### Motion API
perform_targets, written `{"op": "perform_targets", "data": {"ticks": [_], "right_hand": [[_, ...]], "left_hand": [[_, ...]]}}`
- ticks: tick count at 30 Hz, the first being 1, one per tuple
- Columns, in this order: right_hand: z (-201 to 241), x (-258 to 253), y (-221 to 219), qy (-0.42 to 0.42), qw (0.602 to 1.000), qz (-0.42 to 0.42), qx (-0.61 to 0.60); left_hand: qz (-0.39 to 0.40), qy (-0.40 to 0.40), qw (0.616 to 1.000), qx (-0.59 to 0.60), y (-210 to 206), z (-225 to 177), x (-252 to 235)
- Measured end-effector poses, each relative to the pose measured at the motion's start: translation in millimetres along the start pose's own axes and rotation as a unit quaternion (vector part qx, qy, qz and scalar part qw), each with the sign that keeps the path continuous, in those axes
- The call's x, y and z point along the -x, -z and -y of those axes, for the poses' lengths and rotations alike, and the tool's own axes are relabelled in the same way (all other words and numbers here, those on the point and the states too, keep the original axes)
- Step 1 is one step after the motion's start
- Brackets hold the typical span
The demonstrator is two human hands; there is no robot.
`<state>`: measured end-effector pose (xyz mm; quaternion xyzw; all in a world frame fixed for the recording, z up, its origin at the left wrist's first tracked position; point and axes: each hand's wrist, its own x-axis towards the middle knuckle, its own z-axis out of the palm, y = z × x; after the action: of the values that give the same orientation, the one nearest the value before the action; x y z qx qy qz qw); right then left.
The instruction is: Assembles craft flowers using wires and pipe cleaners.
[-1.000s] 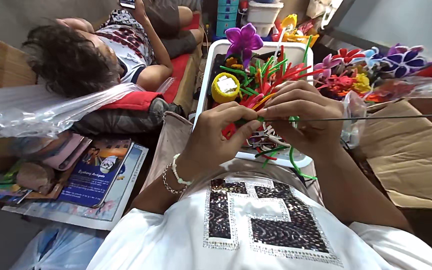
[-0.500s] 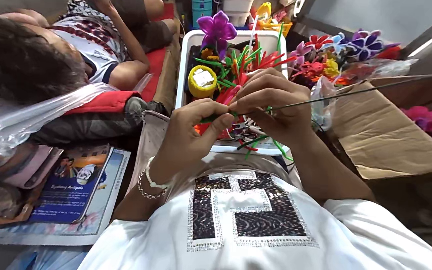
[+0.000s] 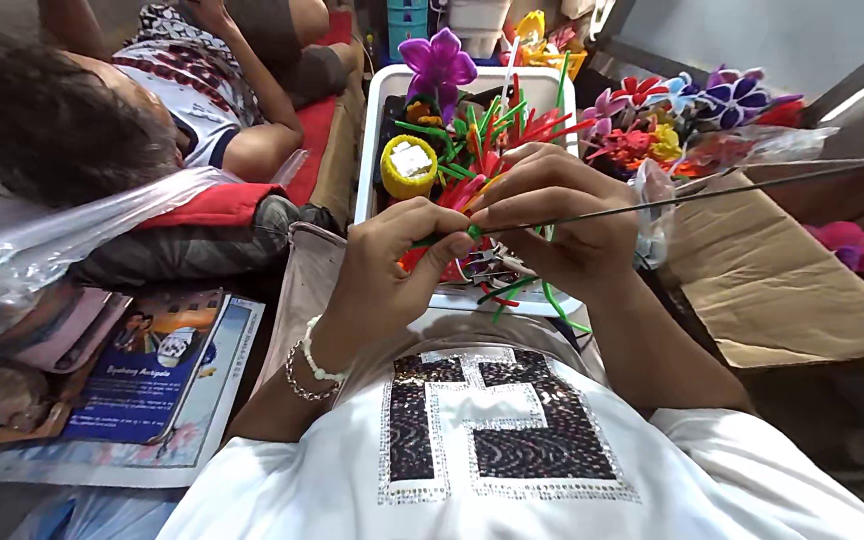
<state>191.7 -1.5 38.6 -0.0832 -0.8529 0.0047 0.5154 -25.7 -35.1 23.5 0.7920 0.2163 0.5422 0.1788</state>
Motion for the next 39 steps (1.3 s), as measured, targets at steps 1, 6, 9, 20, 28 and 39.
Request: {"op": "perform_targets", "data": {"ticks": [1,6,9,20,28,39], "right_hand": [[0.1,0.4,-0.2,0.000,1.000,-0.002,0.001],[0.8,2.0,-1.7,-0.013,1.000,-0.005,0.005],[2.8,3.7,-2.9,-0.020,0.999,-0.014,0.021],[7.4,7.0,-14.3,-0.090,0.995,-0.027,-0.022],[15.6,7.5,-22.5,-0.188,0.975,-0.050,-0.108],[21.2,7.4,-20.7,-0.231,0.970,0.002,-0.071]], "left_hand": [[-0.003,-0.003,1.000,-0.001,-0.1,0.1,0.0],[0.004,-0.014,1.000,0.000,1.5,1.7,-0.3],[0.009,-0.016,1.000,-0.023,2.4,0.7,-0.6],[-0.098,-0.039,0.976,-0.192,-4.1,-3.5,3.9],[-0.135,-0.038,0.966,-0.217,-8.7,-2.3,3.6],[-0.111,-0.019,0.960,-0.254,-4.0,-4.8,3.5]]}}
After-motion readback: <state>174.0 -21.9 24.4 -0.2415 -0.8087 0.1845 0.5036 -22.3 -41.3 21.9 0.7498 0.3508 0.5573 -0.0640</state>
